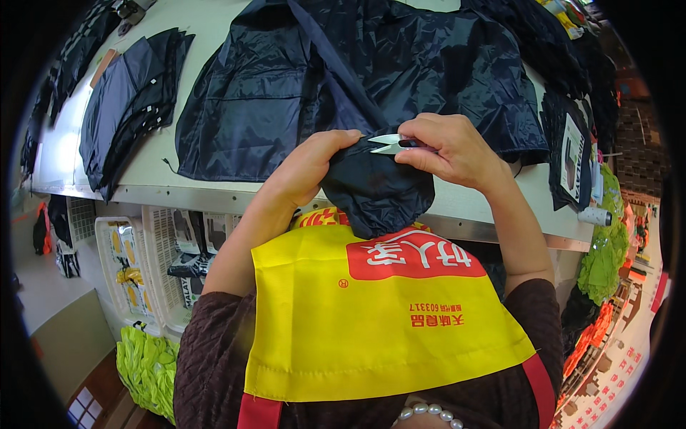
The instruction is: The person folds a dark jacket on a table, then places it into a small black pouch and ties the pouch closed. The person then picks up another jacket, uses a small tool to cut a tag, and zips the jacket closed.
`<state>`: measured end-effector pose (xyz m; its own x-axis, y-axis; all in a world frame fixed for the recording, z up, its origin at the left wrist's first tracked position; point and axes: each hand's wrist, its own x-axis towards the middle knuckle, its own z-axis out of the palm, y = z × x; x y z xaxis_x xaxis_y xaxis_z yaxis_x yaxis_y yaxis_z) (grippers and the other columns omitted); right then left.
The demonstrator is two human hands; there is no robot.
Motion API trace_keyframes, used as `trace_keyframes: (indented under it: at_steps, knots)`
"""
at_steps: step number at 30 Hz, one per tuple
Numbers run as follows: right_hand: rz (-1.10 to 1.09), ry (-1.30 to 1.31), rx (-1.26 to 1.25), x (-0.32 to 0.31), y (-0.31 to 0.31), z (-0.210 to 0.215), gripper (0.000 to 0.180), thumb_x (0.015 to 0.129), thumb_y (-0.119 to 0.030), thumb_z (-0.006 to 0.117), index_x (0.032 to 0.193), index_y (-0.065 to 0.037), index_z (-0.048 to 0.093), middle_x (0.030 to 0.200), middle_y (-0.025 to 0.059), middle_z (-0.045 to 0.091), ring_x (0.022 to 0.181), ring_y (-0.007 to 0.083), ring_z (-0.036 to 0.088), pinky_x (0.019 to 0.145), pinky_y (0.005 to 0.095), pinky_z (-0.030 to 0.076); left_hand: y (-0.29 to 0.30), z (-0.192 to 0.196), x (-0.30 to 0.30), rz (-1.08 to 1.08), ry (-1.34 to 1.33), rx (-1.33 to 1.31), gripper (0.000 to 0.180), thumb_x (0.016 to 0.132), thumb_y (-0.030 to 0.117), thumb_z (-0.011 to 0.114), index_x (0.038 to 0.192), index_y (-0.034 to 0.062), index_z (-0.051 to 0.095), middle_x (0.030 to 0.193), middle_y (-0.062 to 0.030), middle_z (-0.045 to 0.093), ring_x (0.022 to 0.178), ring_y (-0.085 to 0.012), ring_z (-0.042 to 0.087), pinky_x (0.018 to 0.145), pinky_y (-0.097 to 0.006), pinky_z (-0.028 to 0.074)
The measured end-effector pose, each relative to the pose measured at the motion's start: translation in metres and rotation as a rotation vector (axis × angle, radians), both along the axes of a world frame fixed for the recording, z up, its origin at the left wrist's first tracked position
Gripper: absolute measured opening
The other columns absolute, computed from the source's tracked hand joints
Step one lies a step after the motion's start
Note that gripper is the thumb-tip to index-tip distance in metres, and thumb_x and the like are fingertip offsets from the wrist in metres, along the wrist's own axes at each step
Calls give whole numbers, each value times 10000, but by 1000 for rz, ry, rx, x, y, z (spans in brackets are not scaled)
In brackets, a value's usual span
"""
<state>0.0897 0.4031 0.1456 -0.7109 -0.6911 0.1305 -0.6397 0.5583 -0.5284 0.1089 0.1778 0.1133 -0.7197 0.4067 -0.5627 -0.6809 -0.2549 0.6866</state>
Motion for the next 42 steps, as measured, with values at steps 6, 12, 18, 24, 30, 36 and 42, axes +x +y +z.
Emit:
trace_keyframes:
  at_steps: [6, 12, 18, 24, 30, 36, 42]
  knots:
    - [24, -29, 16, -4, 0, 0, 302, 846, -340, 618, 861, -38, 621, 762, 94, 618, 633, 237, 577, 551, 304, 441, 0, -3, 0, -16, -3, -5, 315, 914, 220, 479, 1027, -33, 630, 982, -77, 654, 869, -124, 596, 808, -246, 458]
    - [34, -46, 26, -4, 2, 0, 264, 832, -288, 645, 856, -27, 619, 730, 92, 592, 619, 230, 557, 539, 297, 421, -2, -12, -1, -27, 22, -43, 282, 872, 243, 553, 1018, 21, 646, 933, -83, 675, 816, -145, 636, 763, -259, 497]
    - [112, -141, -48, -4, 10, -2, 199, 823, -217, 651, 835, -22, 614, 705, 92, 575, 602, 222, 550, 536, 283, 414, -5, -20, -5, -141, 46, 51, 261, 868, 227, 552, 984, 17, 654, 910, -75, 676, 795, -140, 636, 748, -251, 502]
    - [-94, -304, -291, 4, 10, -3, 226, 834, -252, 666, 862, -36, 604, 681, 33, 556, 600, 113, 498, 556, 240, 404, 1, -14, 2, -3, 86, 76, 257, 881, 237, 555, 965, 17, 657, 909, -77, 674, 802, -148, 635, 739, -269, 505]
    - [-248, -182, -399, 35, -26, 5, 338, 716, -209, 790, 927, -31, 595, 739, 29, 562, 634, 95, 520, 574, 241, 441, -1, -26, -1, -25, 84, 74, 253, 885, 220, 543, 1003, 15, 635, 944, -81, 662, 836, -146, 627, 767, -270, 495]
    - [-311, -158, -440, 29, -31, -19, 187, 738, -101, 735, 873, -27, 628, 747, 76, 591, 623, 204, 588, 553, 272, 453, 2, -17, 2, -56, 132, 2, 242, 868, 169, 507, 1025, 23, 621, 972, -71, 645, 864, -145, 614, 784, -249, 480]
    - [-264, 409, -273, 33, -29, -28, 142, 737, -96, 716, 815, -74, 600, 732, 63, 586, 613, 224, 587, 513, 271, 450, 11, -8, 6, 102, 143, 23, 172, 837, 116, 569, 969, 26, 634, 920, -62, 648, 850, -132, 615, 752, -238, 483]
